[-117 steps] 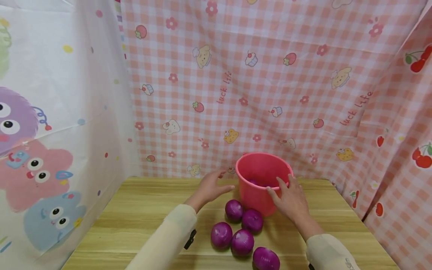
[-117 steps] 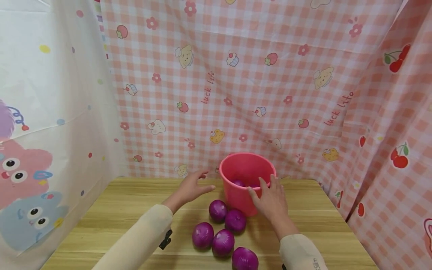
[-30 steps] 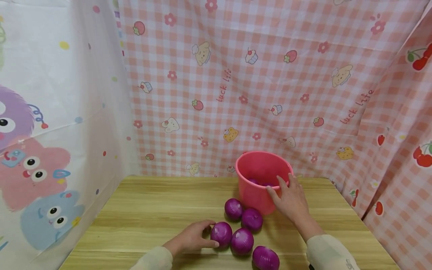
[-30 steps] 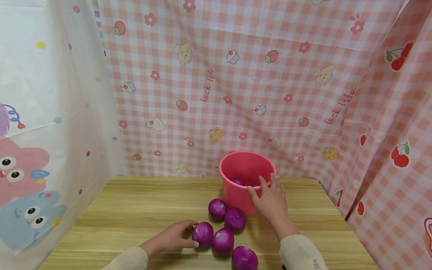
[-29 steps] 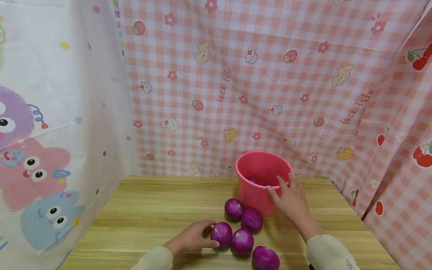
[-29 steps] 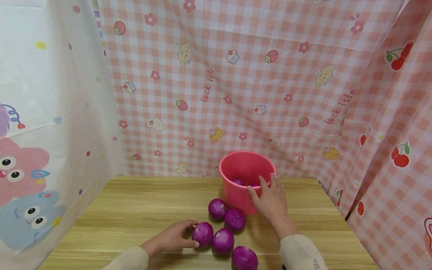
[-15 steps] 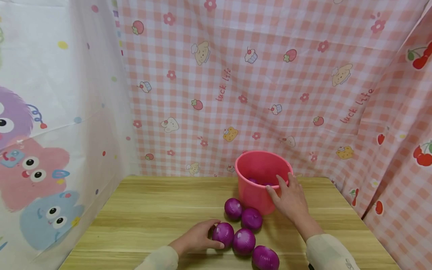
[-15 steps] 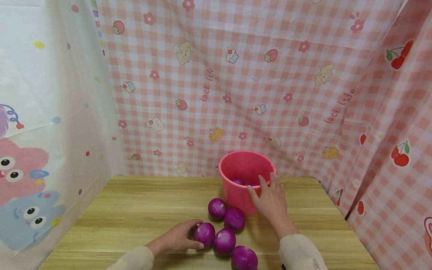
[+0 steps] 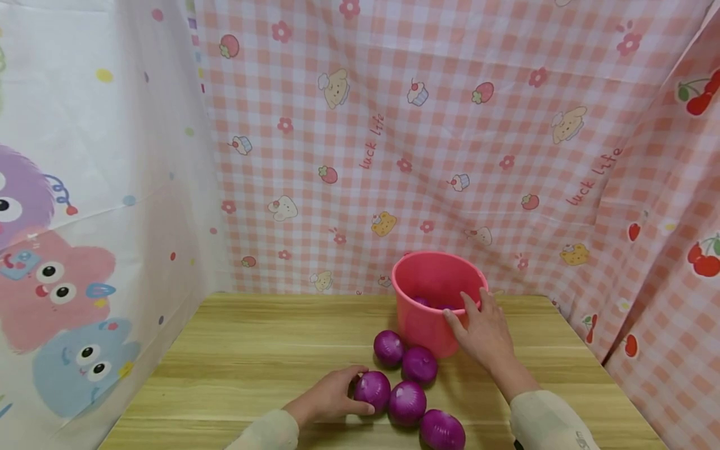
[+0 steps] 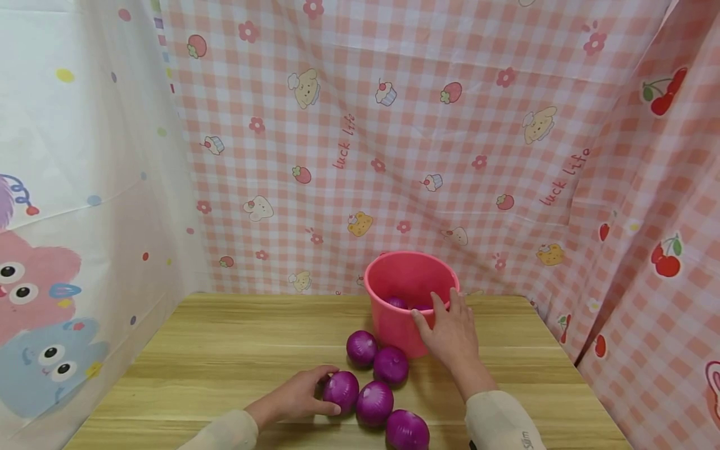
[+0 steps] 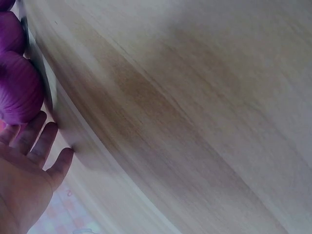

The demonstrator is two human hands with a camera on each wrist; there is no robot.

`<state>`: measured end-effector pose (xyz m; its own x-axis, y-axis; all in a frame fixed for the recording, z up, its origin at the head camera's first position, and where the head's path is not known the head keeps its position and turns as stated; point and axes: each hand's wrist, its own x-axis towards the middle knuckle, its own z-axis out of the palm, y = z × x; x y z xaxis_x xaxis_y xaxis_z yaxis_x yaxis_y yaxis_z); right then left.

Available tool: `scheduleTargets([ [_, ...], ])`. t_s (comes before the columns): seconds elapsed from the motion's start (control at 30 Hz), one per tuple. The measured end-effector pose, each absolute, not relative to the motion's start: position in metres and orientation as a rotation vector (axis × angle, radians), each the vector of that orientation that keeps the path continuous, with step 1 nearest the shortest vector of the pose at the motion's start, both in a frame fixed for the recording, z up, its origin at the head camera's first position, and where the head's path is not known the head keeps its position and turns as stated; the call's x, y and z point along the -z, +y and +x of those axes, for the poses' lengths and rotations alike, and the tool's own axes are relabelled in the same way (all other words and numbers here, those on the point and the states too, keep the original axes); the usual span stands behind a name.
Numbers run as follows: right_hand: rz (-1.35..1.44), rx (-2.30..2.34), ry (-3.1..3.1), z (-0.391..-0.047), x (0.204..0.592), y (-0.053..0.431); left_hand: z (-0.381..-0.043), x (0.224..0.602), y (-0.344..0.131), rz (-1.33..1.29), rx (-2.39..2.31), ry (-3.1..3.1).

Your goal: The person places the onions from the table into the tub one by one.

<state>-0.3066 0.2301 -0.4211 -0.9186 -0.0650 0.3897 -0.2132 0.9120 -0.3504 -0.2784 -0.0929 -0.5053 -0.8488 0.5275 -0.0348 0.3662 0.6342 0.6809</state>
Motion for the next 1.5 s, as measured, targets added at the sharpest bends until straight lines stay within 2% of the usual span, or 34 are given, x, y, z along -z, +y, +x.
scheduleTargets([
  [0.5,0.211,-0.549,-2.709,-0.305,0.421,0.229,-0.281,0.502,-0.096,0.733,-1.044,2.64],
  [0.9,0.208,-0.55,-2.701,-0.306,0.421,0.228,-0.291,0.48,-0.1,0.718,-1.148,2.713],
  [1.13,0.205,-0.549,-2.695,-0.308,0.42,0.228,-0.311,0.445,-0.092,0.768,-1.239,2.788],
  [1.5,0.21,-0.537,-2.689,-0.309,0.422,0.228,-0.349,0.359,-0.049,0.765,-1.272,2.896],
])
